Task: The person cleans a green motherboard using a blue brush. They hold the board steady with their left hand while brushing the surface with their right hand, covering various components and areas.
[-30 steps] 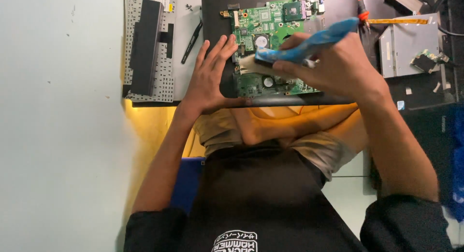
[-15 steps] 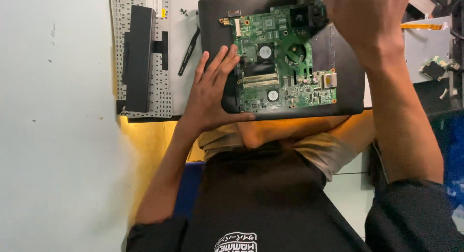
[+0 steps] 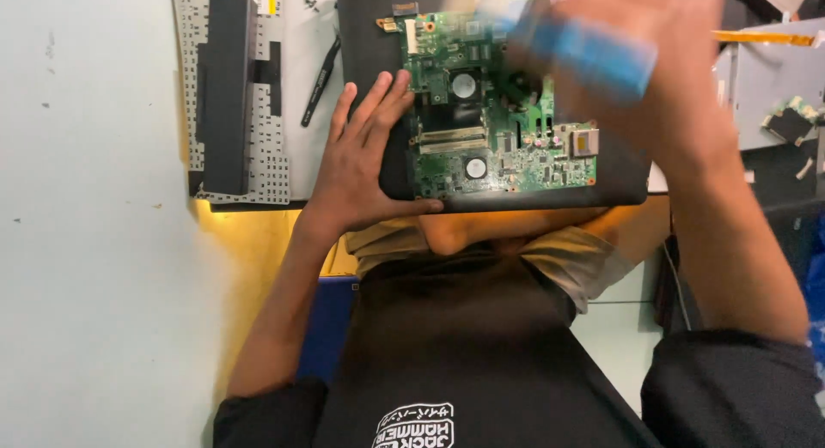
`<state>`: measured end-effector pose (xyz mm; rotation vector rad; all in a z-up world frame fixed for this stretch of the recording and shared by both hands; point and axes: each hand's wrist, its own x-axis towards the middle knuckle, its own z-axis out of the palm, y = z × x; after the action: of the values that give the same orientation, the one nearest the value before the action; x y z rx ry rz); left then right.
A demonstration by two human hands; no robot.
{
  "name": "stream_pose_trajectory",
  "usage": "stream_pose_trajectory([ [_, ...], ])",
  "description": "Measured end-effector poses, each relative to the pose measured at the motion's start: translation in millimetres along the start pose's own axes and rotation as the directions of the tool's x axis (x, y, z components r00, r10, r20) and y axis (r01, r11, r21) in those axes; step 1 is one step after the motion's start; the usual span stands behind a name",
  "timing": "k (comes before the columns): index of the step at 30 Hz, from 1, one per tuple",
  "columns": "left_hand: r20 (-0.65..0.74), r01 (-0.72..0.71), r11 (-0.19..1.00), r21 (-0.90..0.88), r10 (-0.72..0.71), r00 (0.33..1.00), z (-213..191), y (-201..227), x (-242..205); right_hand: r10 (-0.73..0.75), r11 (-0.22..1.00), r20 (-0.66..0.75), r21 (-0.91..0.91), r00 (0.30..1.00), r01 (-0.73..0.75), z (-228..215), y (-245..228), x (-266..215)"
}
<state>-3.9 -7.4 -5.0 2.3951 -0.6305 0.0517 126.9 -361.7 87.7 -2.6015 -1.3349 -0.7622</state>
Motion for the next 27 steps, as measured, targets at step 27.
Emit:
stream_pose_trajectory([
  [27, -0.013, -0.033, 0.999, 0.016, 0.033, 0.999, 1.5, 2.2, -1.8, 0.301, 0.684, 0.185, 0.641, 0.935, -0.347, -33.8, 11.3, -81.3],
])
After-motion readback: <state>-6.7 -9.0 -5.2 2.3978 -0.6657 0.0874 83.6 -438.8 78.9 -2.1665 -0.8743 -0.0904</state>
